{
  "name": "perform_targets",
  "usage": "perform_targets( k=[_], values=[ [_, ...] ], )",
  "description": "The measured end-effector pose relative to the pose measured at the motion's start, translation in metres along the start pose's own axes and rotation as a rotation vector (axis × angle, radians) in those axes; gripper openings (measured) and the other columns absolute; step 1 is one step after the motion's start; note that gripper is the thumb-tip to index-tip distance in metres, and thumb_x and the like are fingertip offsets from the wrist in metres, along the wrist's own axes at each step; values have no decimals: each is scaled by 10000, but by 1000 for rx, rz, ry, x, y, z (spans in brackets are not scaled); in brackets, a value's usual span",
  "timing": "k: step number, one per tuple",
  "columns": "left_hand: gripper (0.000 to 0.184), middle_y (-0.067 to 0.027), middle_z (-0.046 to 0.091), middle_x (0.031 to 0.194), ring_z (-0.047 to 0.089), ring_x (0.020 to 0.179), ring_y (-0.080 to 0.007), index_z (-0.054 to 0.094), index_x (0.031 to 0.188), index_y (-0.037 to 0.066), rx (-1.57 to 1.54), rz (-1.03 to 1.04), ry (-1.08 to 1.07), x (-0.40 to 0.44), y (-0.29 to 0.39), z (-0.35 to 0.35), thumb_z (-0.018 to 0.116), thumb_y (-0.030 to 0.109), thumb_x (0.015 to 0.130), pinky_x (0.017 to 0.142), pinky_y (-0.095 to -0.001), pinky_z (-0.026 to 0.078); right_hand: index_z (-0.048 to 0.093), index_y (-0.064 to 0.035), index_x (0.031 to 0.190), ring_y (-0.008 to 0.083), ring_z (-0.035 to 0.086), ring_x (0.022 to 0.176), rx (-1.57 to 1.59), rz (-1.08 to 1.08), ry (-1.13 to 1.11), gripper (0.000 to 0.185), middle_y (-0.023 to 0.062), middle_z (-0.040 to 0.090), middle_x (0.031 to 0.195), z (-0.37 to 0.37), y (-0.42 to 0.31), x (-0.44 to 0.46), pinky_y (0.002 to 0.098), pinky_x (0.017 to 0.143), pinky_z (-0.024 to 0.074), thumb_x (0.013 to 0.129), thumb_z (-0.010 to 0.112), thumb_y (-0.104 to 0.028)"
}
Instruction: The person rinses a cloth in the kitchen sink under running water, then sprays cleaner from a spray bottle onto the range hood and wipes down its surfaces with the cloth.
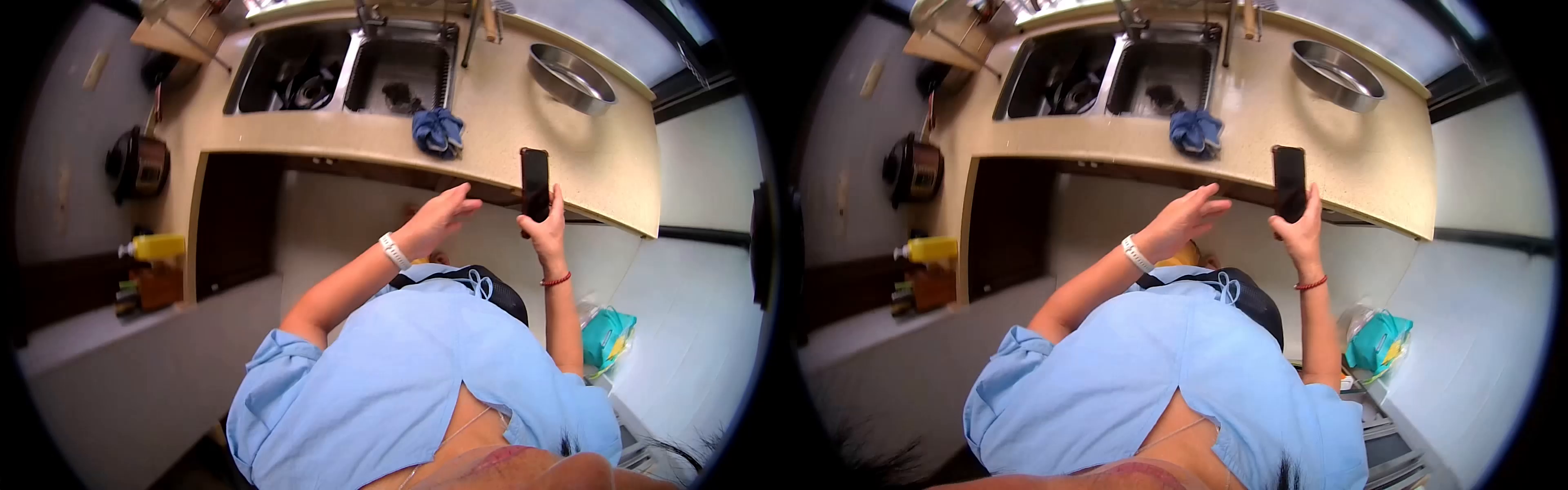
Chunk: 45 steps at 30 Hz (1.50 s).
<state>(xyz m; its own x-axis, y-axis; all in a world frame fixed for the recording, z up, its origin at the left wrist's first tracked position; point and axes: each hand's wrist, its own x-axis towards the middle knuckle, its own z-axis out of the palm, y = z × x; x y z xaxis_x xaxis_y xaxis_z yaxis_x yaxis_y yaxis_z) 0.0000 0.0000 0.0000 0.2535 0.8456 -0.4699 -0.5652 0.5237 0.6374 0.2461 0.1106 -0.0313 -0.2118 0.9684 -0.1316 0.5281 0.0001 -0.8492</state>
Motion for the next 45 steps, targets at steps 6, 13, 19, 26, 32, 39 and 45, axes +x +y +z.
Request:
perform_targets(
  k=[6, 13, 19, 26, 32, 39, 45],
  values=[
    [531, -74, 599, 1183, 559, 1046, -131, 402, 1359, 48, 109, -26, 256, 16, 44, -76, 508, 373, 952, 917, -295, 427, 189, 126, 1381, 410, 358, 1272, -304, 220, 440, 1004, 319, 345, 1356, -18, 92, 87, 406, 1049, 346, 590, 721, -189],
    [455, -44, 623, 1097, 577, 944, -103, 465, 1314, 40, 208, -22, 482, 42, 57, -102, 525, 299, 945, 845, -269, 444, 384, 55, 1197, 413, 593, 972, -591, 551, 607, 804, 285, 585, 1033, -57, 162, 163, 455, 905, 466, 566, 748, -285],
    [440, -61, 628, 1069, 584, 933, -114, 481, 1292, 25, 51, 20, 611, 58, 47, -82, 536, 285, 942, 822, -263, 456, 361, 39, 1196, 436, 502, 1092, -697, 628, 600, 808, 283, 527, 1148, -78, 173, 201, 485, 950, 422, 588, 752, -322],
    [399, -76, 640, 1024, 605, 889, -122, 504, 1255, 22, -67, 87, 703, 53, 30, -84, 549, 259, 937, 783, -260, 486, 390, 50, 1202, 435, 455, 1137, -659, 594, 519, 758, 282, 496, 1215, -82, 178, 211, 496, 968, 386, 653, 723, -353],
    [402, -82, 638, 1040, 607, 901, -136, 513, 1243, 32, -109, 108, 744, 33, 28, -100, 565, 276, 928, 799, -270, 482, 466, 63, 1194, 424, 469, 1120, -868, -192, 550, 653, 220, 503, 1251, -55, 157, 215, 476, 963, 371, 702, 695, -300],
    [401, -85, 638, 1048, 608, 912, -136, 519, 1238, 34, -90, 65, 728, 9, 51, -143, 565, 283, 927, 804, -270, 481, 453, -115, 1350, 418, 359, 1258, -452, -784, -334, 668, 209, 401, 1392, 154, -50, 183, 483, 1066, 266, 781, 696, -366],
    [410, -94, 642, 1041, 618, 890, -136, 509, 1248, 8, -90, 83, 652, -50, 80, -233, 561, 260, 930, 783, -259, 497, 446, -200, 1357, 447, 329, 1266, -765, -737, -314, 614, 191, 350, 1429, 247, -22, 173, 503, 1074, 261, 795, 663, -317]
  ],
)
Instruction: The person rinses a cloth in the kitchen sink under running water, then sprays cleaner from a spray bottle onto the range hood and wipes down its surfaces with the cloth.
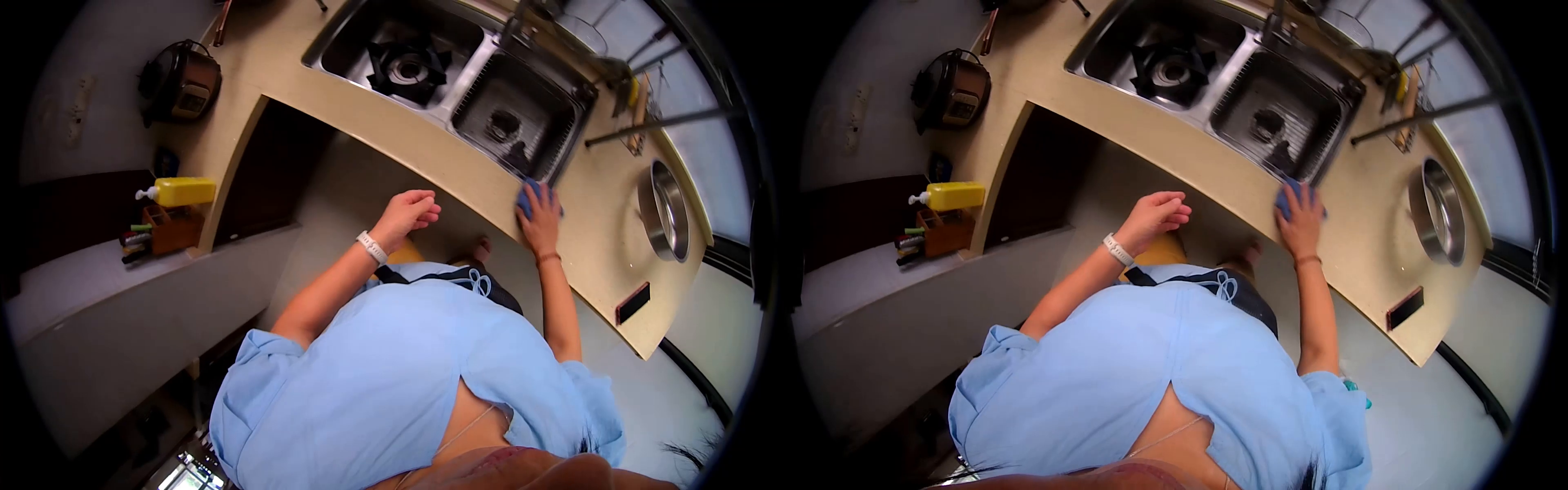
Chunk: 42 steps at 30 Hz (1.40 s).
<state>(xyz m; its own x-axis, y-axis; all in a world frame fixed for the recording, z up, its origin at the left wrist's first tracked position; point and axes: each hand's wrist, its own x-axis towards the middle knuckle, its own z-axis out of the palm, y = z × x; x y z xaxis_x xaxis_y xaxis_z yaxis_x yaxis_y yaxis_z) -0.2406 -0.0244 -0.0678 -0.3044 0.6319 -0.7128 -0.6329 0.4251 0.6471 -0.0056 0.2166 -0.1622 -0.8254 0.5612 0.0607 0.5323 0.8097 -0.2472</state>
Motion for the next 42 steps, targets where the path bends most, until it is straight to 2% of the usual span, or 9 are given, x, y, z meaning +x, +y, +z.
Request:
perform_targets(
  k=[8, 22, 28, 32, 34, 36, 38, 40, 42],
  values=[
    [385, -70, 657, 1008, 623, 857, -109, 516, 1233, 21, 13, 20, 256, -11, 49, -185, 566, 249, 927, 754, -242, 500, 410, -142, 1374, 437, 270, 1315, -178, 689, 166, 590, 188, 309, 1453, 27, -9, -60, 497, 1103, 218, 841, 607, -297],
    [399, -98, 643, 1041, 620, 878, -131, 500, 1246, 4, -168, 93, 256, 47, 126, -218, 567, 234, 927, 776, -257, 497, 512, -167, 1283, 349, 306, 1321, 110, -602, -170, 549, 104, 392, 1412, 66, -264, 240, 476, 1102, 228, 779, 649, -337],
    [382, -96, 643, 1040, 622, 865, -131, 497, 1246, 8, -263, 110, 387, 51, 133, -249, 558, 215, 932, 760, -254, 500, 550, -194, 1220, 321, 354, 1276, 218, -821, -167, 449, 72, 427, 1377, 86, -342, 321, 473, 1078, 241, 801, 613, -340],
    [366, -96, 647, 1033, 623, 857, -131, 509, 1230, 5, -303, 110, 369, 60, 147, -257, 560, 209, 930, 754, -252, 503, 529, -180, 1232, 340, 397, 1258, 87, -674, -180, 430, 93, 431, 1382, 107, -364, 363, 471, 1030, 316, 825, 587, -306],
    [350, -98, 652, 1022, 624, 854, -130, 523, 1212, 0, -233, 171, 350, 70, 155, -276, 563, 200, 927, 749, -248, 505, 503, -164, 1254, 373, 473, 1193, 458, -89, -401, 421, 159, 437, 1371, 129, -355, 401, 448, 942, 412, 854, 568, -277],
    [355, -82, 660, 965, 613, 784, -105, 541, 1206, -11, -184, 255, 423, 74, 169, -302, 570, 193, 917, 682, -216, 479, 480, -152, 1280, 397, 516, 1131, 543, 167, 2, 446, 240, 476, 1282, 168, -316, 423, 431, 887, 458, 871, 573, -302],
    [353, -79, 667, 914, 612, 758, -113, 563, 1177, -39, -37, 313, 522, 91, 174, -337, 581, 175, 896, 666, -227, 480, 537, -118, 1235, 381, 522, 1109, 581, 251, -209, 451, 239, 498, 1191, 133, -296, 420, 413, 918, 446, 861, 603, -360],
    [349, -95, 664, 836, 609, 729, -141, 586, 1133, -65, 275, 486, 630, 121, 181, -381, 586, 168, 872, 657, -274, 486, 595, -70, 1158, 359, 526, 1095, 555, 48, -64, 462, 196, 497, 1136, 131, -297, 426, 385, 920, 439, 823, 651, -384],
    [324, -164, 638, 802, 624, 724, -268, 607, 1095, -47, 567, 669, 779, 144, 205, -406, 561, 169, 858, 674, -355, 487, 631, -49, 1108, 320, 549, 1055, 666, -12, -7, 459, 171, 523, 1137, 139, -334, 453, 367, 875, 459, 790, 685, -376]
  ],
)
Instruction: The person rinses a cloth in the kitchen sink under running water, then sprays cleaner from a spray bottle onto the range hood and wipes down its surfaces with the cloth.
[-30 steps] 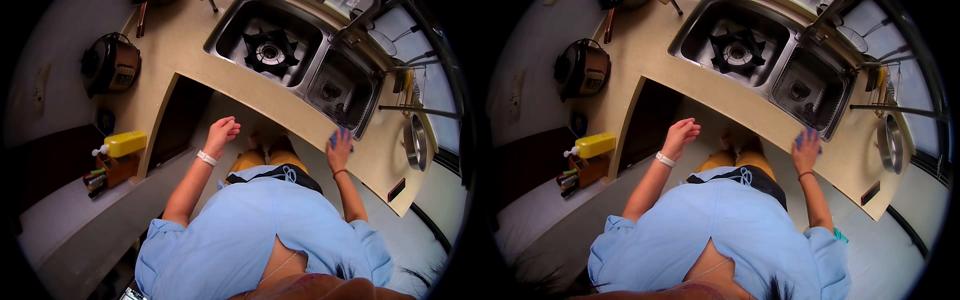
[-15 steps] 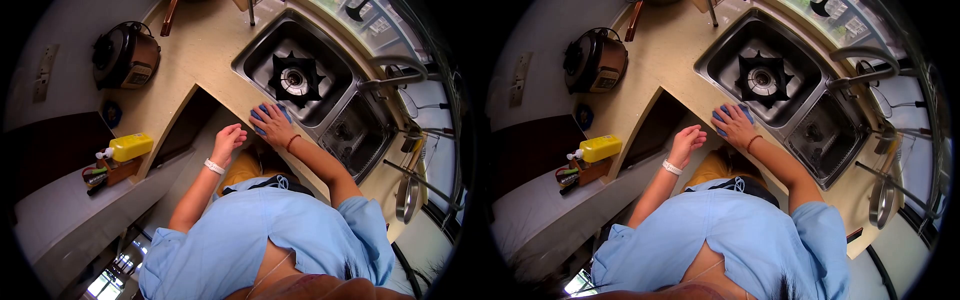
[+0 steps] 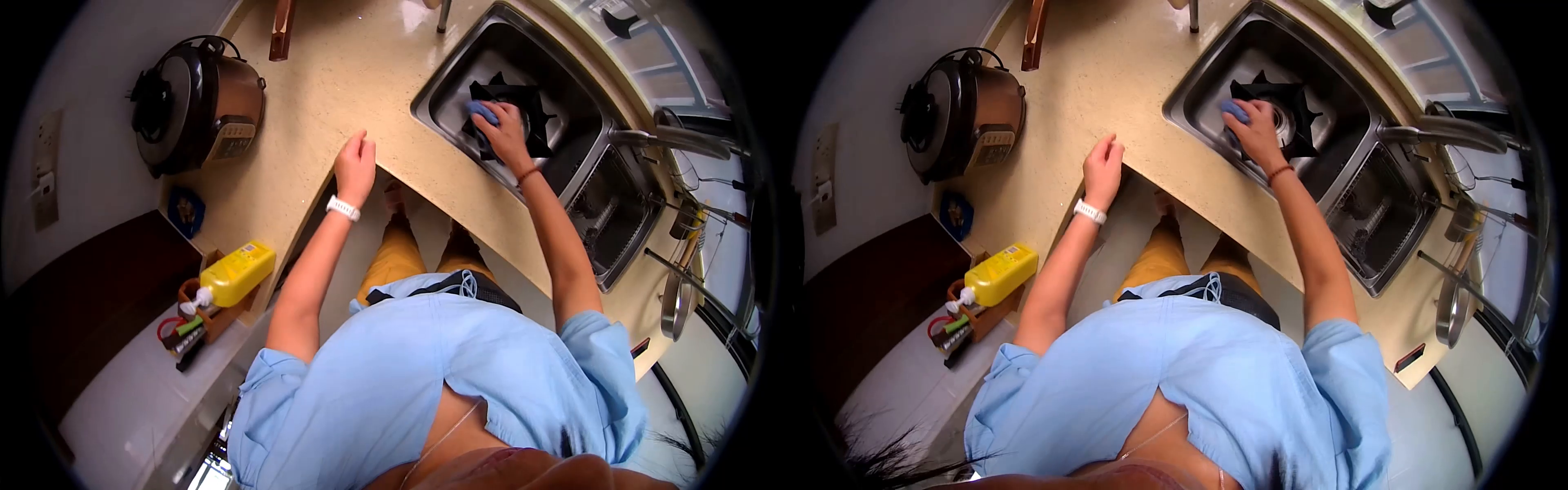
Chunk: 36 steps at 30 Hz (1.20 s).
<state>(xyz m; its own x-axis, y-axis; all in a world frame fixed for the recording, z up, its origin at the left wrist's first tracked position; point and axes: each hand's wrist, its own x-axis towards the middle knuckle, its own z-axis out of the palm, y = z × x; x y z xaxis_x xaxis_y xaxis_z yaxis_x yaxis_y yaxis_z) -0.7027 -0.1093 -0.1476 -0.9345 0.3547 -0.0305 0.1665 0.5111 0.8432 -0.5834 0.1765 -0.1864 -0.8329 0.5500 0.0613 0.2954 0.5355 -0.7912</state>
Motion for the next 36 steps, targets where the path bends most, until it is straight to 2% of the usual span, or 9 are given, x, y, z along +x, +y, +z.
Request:
perform_targets(
  k=[6, 12, 16, 18, 23, 26, 29, 32, 36],
  values=[
    [305, -154, 635, 883, 601, 841, -334, 612, 1098, 14, 347, 325, -85, 82, -26, 9, 584, 197, 855, 743, -395, 486, 643, -30, 969, 360, 578, 935, -20, -78, -315, 360, 180, 611, 984, 100, -16, 38, 395, 814, 465, 826, 612, -358],
    [423, -104, 565, 857, 569, 832, -287, 571, 1185, 55, 641, 599, -52, 76, -47, 28, 630, 245, 812, 704, -404, 475, 632, -15, 949, 355, 595, 895, -7, 251, -497, 358, 183, 631, 948, 0, 27, -36, 390, 787, 474, 798, 621, -339],
    [489, -74, 552, 846, 562, 828, -248, 559, 1196, 46, 687, 613, -84, 77, -41, 27, 660, 286, 781, 704, -367, 458, 668, 3, 883, 368, 636, 857, -764, 378, -955, 383, 231, 653, 930, -78, 21, -29, 437, 754, 497, 748, 632, -354],
    [520, -78, 549, 848, 557, 820, -252, 549, 1206, 33, 711, 606, -81, 78, -38, 28, 667, 292, 770, 705, -368, 459, 658, 19, 874, 301, 651, 767, -151, 663, -438, 415, 197, 665, 813, -86, 72, 0, 388, 684, 494, 772, 639, -383],
    [511, -93, 542, 830, 553, 800, -273, 549, 1210, 25, 705, 591, -100, 78, -31, 25, 662, 266, 774, 688, -384, 464, 627, 5, 763, 273, 594, 617, -157, -96, 333, 333, 182, 597, 681, -55, 94, 175, 366, 595, 453, 834, 590, -318],
    [526, -93, 539, 833, 551, 809, -273, 542, 1220, 23, 716, 575, -112, 80, -31, 26, 661, 269, 770, 696, -387, 460, 628, -6, 670, 329, 597, 562, -55, 122, 302, 310, 170, 583, 563, -8, 87, 246, 390, 604, 499, 799, 593, -285],
    [540, -90, 542, 845, 546, 815, -261, 540, 1222, 29, 751, 543, -154, 81, -33, 25, 659, 297, 769, 707, -378, 452, 591, -3, 986, 412, 545, 1023, -98, 372, 315, 281, 240, 447, 1199, 61, 66, 230, 435, 908, 445, 789, 540, -196],
    [543, -96, 544, 848, 546, 816, -269, 539, 1225, 28, 776, 500, -185, 80, -34, 29, 656, 301, 771, 704, -383, 452, 604, -63, 1072, 369, 557, 992, -71, 98, -228, 380, 174, 563, 1008, 45, 80, 173, 394, 857, 468, 706, 620, -164],
    [536, -105, 547, 863, 550, 830, -285, 540, 1223, 28, 771, 512, -161, 78, -37, 30, 653, 297, 774, 717, -397, 456, 639, -122, 982, 261, 548, 880, -630, -438, 167, 270, 55, 550, 1021, 1, 44, 184, 377, 741, 481, 716, 598, -104]
  ],
)
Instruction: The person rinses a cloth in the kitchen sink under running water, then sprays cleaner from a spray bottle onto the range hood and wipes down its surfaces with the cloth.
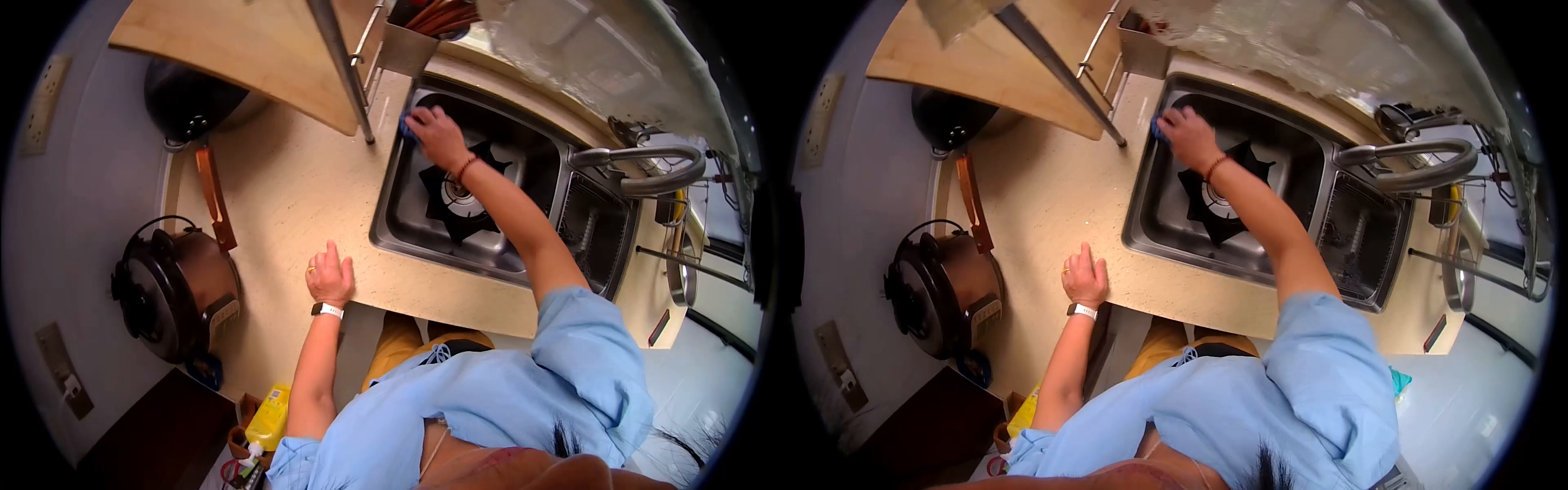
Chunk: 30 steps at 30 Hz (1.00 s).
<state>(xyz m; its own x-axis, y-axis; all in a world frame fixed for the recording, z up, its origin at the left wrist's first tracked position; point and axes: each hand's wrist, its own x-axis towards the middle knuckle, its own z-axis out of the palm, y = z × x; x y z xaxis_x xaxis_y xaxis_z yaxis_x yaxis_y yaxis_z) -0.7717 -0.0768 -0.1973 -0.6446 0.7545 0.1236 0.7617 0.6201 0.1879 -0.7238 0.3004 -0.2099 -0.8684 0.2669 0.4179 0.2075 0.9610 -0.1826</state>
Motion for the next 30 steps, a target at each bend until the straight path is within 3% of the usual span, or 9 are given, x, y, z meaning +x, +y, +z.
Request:
perform_targets(
  k=[2, 6, 12, 15, 18, 24, 27, 29, 30],
  values=[
    [533, -106, 551, 879, 552, 842, -286, 540, 1227, 33, -2, 19, 0, 1, 0, 2, 653, 293, 775, 719, -404, 457, 642, -161, 884, 203, 507, 882, -443, -104, -108, 160, -7, 522, 958, 12, 52, 5, 334, 637, 416, 743, 569, -179],
    [479, -120, 545, 860, 537, 837, -313, 548, 1216, 37, -46, 23, 48, 3, 3, 0, 637, 245, 793, 716, -428, 451, 656, -182, 764, 193, 496, 912, -582, -163, -182, 89, -17, 518, 977, -37, 136, -59, 320, 643, 411, 743, 574, -208],
    [465, -128, 552, 865, 534, 833, -332, 543, 1215, 23, -25, 15, 26, -1, 6, -1, 620, 248, 815, 736, -442, 450, 640, -154, 909, 267, 540, 901, -624, 401, -341, 154, 35, 519, 1050, -109, 172, -203, 374, 681, 504, 780, 561, -129],
    [488, -106, 543, 881, 547, 845, -309, 539, 1227, 57, -6, 50, 79, -1, 5, 4, 641, 266, 798, 697, -429, 456, 592, -133, 1005, 327, 577, 836, -466, 740, -316, 239, 90, 526, 1039, -118, 133, -228, 428, 702, 520, 775, 573, -71],
    [486, -103, 545, 887, 551, 844, -304, 539, 1228, 69, 14, 47, 97, -2, 3, 5, 640, 271, 798, 692, -426, 459, 570, -132, 1036, 347, 588, 807, -357, 818, -193, 259, 117, 538, 1018, -130, 83, -261, 443, 706, 512, 785, 566, -66],
    [415, -122, 556, 872, 555, 839, -316, 566, 1184, 63, -22, 35, 131, -4, 7, 1, 619, 258, 821, 701, -431, 471, 596, -141, 1024, 366, 610, 831, -133, 907, -337, 251, 128, 541, 1001, -158, -40, -332, 466, 729, 509, 779, 593, -93],
    [365, -139, 572, 887, 564, 835, -326, 578, 1155, 53, -26, 19, 147, -6, 8, -1, 602, 217, 830, 705, -436, 473, 632, -138, 977, 331, 623, 790, -155, 888, -397, 197, 132, 585, 928, -152, -43, -336, 426, 685, 501, 780, 629, -146],
    [353, -149, 576, 897, 561, 821, -330, 577, 1155, 46, -78, 53, 171, -11, 6, 17, 594, 198, 837, 707, -429, 473, 653, -88, 894, 241, 620, 725, 486, 1116, -584, 174, 109, 617, 790, -142, -24, -317, 363, 622, 470, 802, 667, -235],
    [341, -159, 580, 907, 558, 807, -333, 575, 1155, 39, -133, 88, 198, -8, 10, 23, 587, 179, 844, 708, -423, 473, 660, -43, 827, 163, 582, 673, 852, 1232, -396, 262, 56, 638, 739, -119, -11, -321, 321, 591, 435, 846, 661, -305]
  ],
)
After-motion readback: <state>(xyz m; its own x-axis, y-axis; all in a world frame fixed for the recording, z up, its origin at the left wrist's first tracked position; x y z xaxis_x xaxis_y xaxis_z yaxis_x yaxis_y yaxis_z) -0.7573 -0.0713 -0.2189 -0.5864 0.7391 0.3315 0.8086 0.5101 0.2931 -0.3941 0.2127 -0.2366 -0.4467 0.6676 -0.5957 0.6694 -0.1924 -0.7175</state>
